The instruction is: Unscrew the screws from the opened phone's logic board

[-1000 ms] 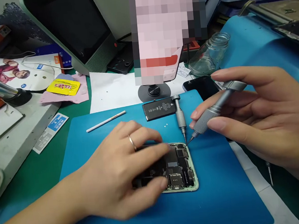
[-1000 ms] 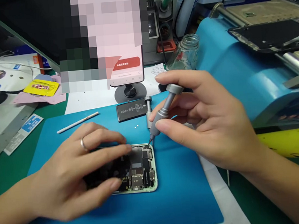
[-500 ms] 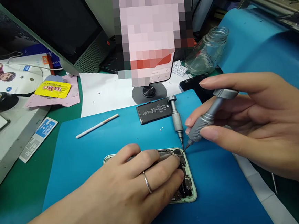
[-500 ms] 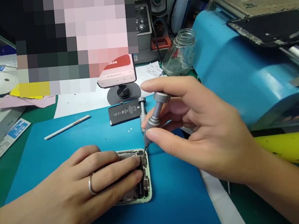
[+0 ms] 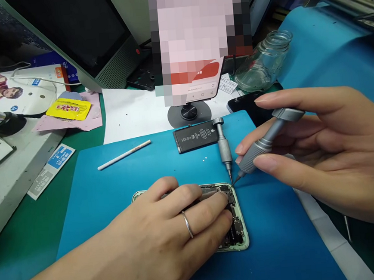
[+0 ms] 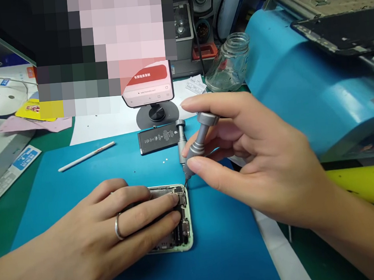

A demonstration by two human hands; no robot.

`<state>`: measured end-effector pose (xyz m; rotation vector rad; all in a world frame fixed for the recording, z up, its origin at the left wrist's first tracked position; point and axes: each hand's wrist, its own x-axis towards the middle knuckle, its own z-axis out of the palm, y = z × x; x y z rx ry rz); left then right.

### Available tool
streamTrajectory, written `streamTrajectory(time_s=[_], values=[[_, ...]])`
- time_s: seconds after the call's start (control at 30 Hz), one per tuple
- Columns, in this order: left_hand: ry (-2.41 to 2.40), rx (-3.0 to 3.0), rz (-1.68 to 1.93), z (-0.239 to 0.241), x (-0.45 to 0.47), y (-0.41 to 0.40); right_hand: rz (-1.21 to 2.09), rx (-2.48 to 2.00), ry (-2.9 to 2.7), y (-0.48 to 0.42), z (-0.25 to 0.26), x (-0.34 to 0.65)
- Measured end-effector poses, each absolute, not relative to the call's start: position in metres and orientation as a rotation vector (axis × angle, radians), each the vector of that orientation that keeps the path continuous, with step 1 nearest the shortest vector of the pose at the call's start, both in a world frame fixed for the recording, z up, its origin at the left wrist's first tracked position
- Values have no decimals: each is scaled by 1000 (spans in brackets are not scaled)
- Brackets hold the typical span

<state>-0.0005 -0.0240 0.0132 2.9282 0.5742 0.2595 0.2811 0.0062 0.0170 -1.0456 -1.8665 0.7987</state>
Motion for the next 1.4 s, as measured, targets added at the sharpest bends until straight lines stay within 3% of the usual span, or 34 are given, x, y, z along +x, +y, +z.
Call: streamTrajectory(time_s=[0.83, 0.97, 1.07, 1.4], values=[[603, 2973, 266, 10, 0, -25, 828, -949, -1848, 8, 14, 286], [562, 3046, 388, -6, 3, -24, 721, -871, -1895, 7, 13, 289], [559, 3046, 687, -23, 6, -24, 611, -860, -1942, 5, 14, 293], [541, 3106, 685, -37, 6, -21, 357, -767, -2087, 5, 12, 296]])
